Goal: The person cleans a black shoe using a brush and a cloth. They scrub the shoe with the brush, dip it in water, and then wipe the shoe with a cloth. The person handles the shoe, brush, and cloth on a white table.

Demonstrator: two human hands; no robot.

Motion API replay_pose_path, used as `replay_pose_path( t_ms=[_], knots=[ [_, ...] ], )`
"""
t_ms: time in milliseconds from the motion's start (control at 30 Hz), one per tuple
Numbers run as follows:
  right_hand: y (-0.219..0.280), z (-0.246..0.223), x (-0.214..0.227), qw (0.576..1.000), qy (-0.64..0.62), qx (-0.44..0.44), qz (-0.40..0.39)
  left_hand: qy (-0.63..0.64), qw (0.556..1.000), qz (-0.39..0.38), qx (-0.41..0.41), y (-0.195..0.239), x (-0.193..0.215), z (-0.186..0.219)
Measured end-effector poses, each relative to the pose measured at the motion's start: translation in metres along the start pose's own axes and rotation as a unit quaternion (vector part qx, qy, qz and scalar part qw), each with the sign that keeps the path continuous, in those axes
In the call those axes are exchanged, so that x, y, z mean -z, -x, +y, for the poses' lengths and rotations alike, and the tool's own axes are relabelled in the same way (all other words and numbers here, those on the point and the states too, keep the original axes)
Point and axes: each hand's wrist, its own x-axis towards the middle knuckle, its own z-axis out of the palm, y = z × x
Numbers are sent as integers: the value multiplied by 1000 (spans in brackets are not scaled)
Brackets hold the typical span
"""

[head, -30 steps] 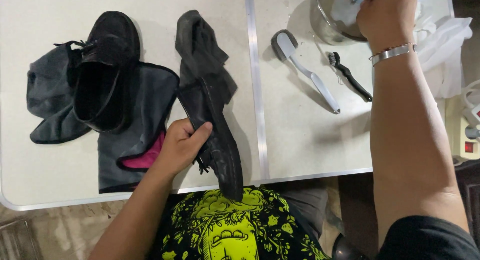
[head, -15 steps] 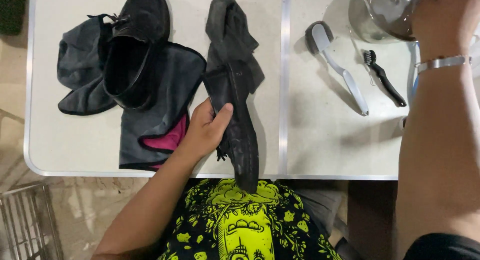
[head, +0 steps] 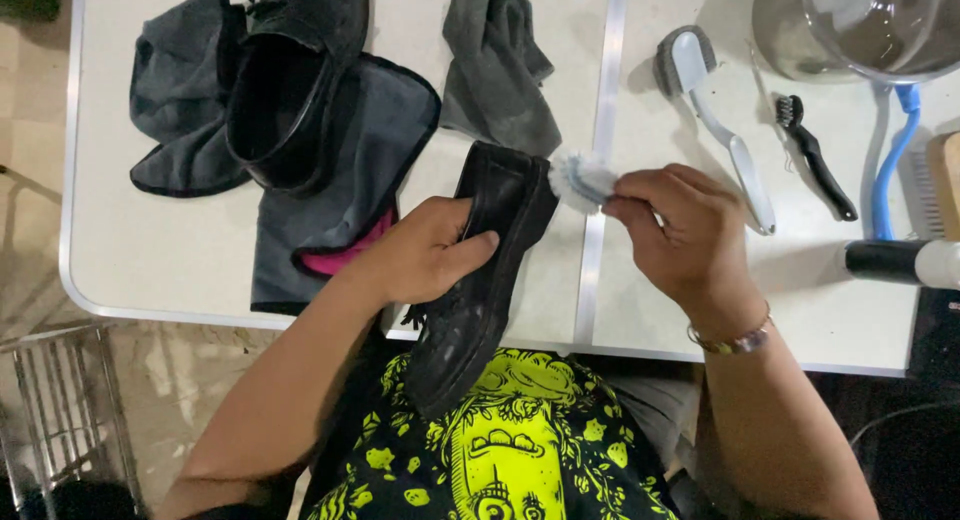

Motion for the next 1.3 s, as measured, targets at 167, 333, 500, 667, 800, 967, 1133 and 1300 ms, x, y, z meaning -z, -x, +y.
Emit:
replay_pose_path(
  t_ms=[167,333,500,667,800,967,1133,1300],
  knots=[
    [18,-4,-23,992,-10,129,3,-59,998,-10,6,-4,2,19],
    [15,41,-33,979,96,177,35,-43,999,-18,17,-1,1,11],
    [23,-13,-31,985,-39,170,6,-46,999,-19,11,-2,1,8],
    [1,28,-35,981,17,188,44,-12,1000,-16,9,1,2,-3],
    [24,12,-42,982,-54,179,11,-7,1000,-14,14,-4,4,7],
    [4,47,-44,989,-24,143,41,30,999,-11,25,4,3,-17],
    [1,25,-37,988,-66,140,20,13,999,24,16,1,7,-22],
    [5,16,-33,979,-5,200,29,36,999,19,5,5,4,-24]
  ],
)
